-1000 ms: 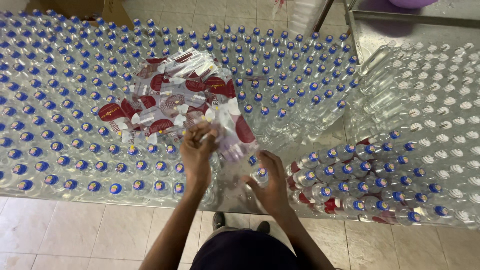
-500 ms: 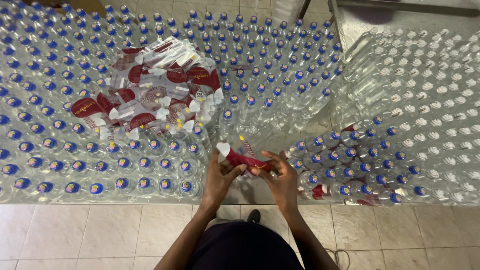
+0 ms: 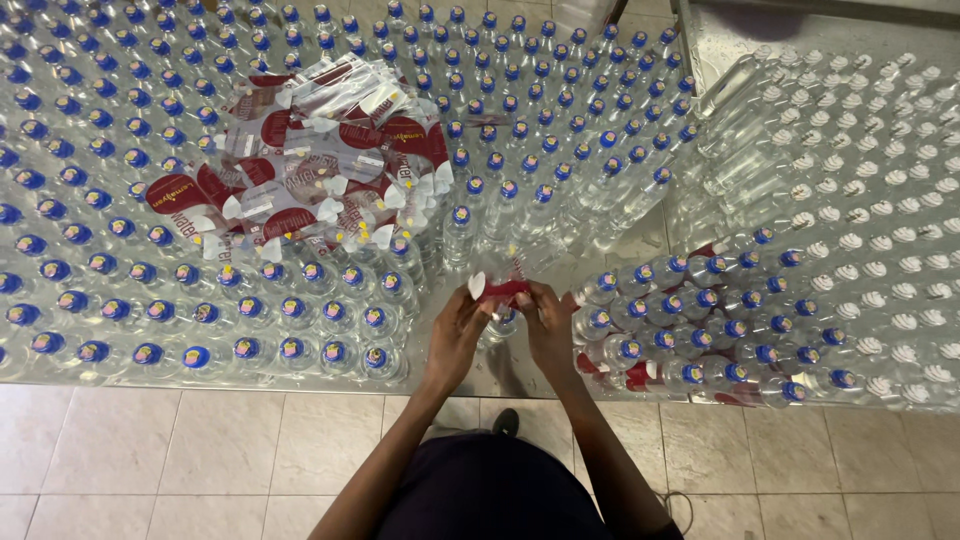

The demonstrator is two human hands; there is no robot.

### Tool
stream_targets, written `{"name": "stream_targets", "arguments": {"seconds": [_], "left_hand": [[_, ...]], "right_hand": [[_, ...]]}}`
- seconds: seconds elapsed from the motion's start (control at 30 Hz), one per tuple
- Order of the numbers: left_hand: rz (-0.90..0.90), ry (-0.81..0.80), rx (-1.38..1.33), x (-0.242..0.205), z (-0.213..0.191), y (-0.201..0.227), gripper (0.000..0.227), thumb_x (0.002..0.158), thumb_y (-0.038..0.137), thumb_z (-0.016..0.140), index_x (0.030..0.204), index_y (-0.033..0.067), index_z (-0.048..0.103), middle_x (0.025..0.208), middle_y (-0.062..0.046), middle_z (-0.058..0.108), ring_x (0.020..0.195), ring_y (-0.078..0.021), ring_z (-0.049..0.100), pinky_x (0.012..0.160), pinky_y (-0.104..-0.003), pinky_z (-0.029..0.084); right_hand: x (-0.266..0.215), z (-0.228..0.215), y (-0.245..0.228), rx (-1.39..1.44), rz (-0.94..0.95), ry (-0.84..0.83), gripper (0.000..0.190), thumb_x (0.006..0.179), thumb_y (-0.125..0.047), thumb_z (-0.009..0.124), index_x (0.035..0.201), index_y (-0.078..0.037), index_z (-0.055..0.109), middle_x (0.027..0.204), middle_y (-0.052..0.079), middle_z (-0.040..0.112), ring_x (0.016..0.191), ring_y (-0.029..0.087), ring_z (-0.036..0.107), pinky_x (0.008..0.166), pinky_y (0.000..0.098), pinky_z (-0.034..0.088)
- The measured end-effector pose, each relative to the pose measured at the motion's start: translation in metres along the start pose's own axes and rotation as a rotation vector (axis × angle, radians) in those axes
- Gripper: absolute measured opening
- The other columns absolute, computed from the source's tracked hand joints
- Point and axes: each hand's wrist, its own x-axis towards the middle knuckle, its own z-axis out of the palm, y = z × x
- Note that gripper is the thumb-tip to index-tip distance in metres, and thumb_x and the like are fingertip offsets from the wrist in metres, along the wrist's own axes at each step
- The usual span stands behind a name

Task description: The person wraps plastic shrink wrap around individual water bottles on a metal table. They pick up a bottle, apply a red and white plastic sleeve, and place the wrapped bottle back into a row on the table. The process is repeated continuously throughout the video.

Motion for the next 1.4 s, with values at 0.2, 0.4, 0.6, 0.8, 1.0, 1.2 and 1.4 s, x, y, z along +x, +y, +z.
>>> {"name": "stream_targets", "arguments": {"seconds": [0.2,0.4,0.6,0.8,1.0,1.2,1.4], "left_hand": [[0.062,-0.01,0.095,0.003,0.003,-0.045,0.038,0.113,0.015,0.063,0.144,-0.0071,0.065,0.13,-0.028,0.076,0.129,-0.0433,0.07,0.11,-0.054,0.056],[0.133,-0.033,0.268,0.01,0.0,-0.077,0.03,0.112,0.014,0.063,0.136,-0.0019,0.073,0.123,-0.027,0.078,0.127,-0.04,0.072,0.103,-0.053,0.057],[0.086,-0.056,0.266,0.006,0.006,-0.019,0.041,0.113,0.009,0.057,0.15,-0.0072,0.061,0.139,-0.032,0.071,0.136,-0.0478,0.063,0.114,-0.056,0.051],[0.086,-0.055,0.367,0.008,0.012,0.011,0.041,0.113,0.013,0.056,0.15,-0.0038,0.064,0.134,-0.028,0.075,0.13,-0.0456,0.069,0.109,-0.053,0.054],[0.072,-0.075,0.391,0.002,0.005,-0.042,0.032,0.115,0.018,0.056,0.135,-0.001,0.072,0.118,-0.027,0.079,0.118,-0.0466,0.073,0.099,-0.052,0.058],[0.023,-0.084,0.418,0.004,0.005,-0.036,0.031,0.115,0.012,0.055,0.135,-0.0039,0.073,0.121,-0.029,0.079,0.123,-0.0461,0.072,0.098,-0.053,0.059],[-0.016,-0.074,0.41,-0.002,-0.003,-0.046,0.036,0.116,0.018,0.056,0.14,-0.0037,0.072,0.124,-0.025,0.08,0.124,-0.0398,0.073,0.101,-0.049,0.062]], "right_hand": [[-0.008,-0.005,0.029,-0.052,-0.036,0.007,0.035,0.115,-0.032,0.062,0.136,-0.006,0.072,0.121,0.016,0.078,0.119,0.025,0.072,0.11,0.0482,0.052],[0.007,-0.013,0.025,-0.074,-0.08,-0.05,0.033,0.116,-0.027,0.06,0.137,-0.004,0.069,0.121,0.015,0.076,0.119,0.023,0.069,0.112,0.0496,0.051],[-0.02,-0.002,0.025,-0.069,-0.049,0.013,0.035,0.12,-0.029,0.05,0.14,-0.007,0.068,0.125,0.014,0.076,0.119,0.02,0.068,0.113,0.047,0.05],[-0.016,-0.003,0.04,-0.113,-0.08,-0.021,0.033,0.121,-0.024,0.045,0.139,-0.01,0.069,0.12,0.008,0.076,0.115,0.018,0.068,0.115,0.0454,0.049],[-0.015,-0.002,0.015,-0.209,-0.142,-0.054,0.032,0.118,-0.014,0.049,0.141,-0.009,0.071,0.128,0.014,0.077,0.121,0.02,0.069,0.113,0.0465,0.051],[-0.007,-0.001,-0.022,-0.202,-0.254,-0.087,0.036,0.116,-0.007,0.047,0.143,-0.007,0.07,0.138,0.02,0.075,0.134,0.036,0.067,0.113,0.0517,0.05],[-0.017,-0.016,0.051,-0.217,-0.16,-0.138,0.035,0.117,-0.012,0.05,0.144,-0.006,0.071,0.138,0.019,0.076,0.13,0.033,0.07,0.113,0.0525,0.051]]}}
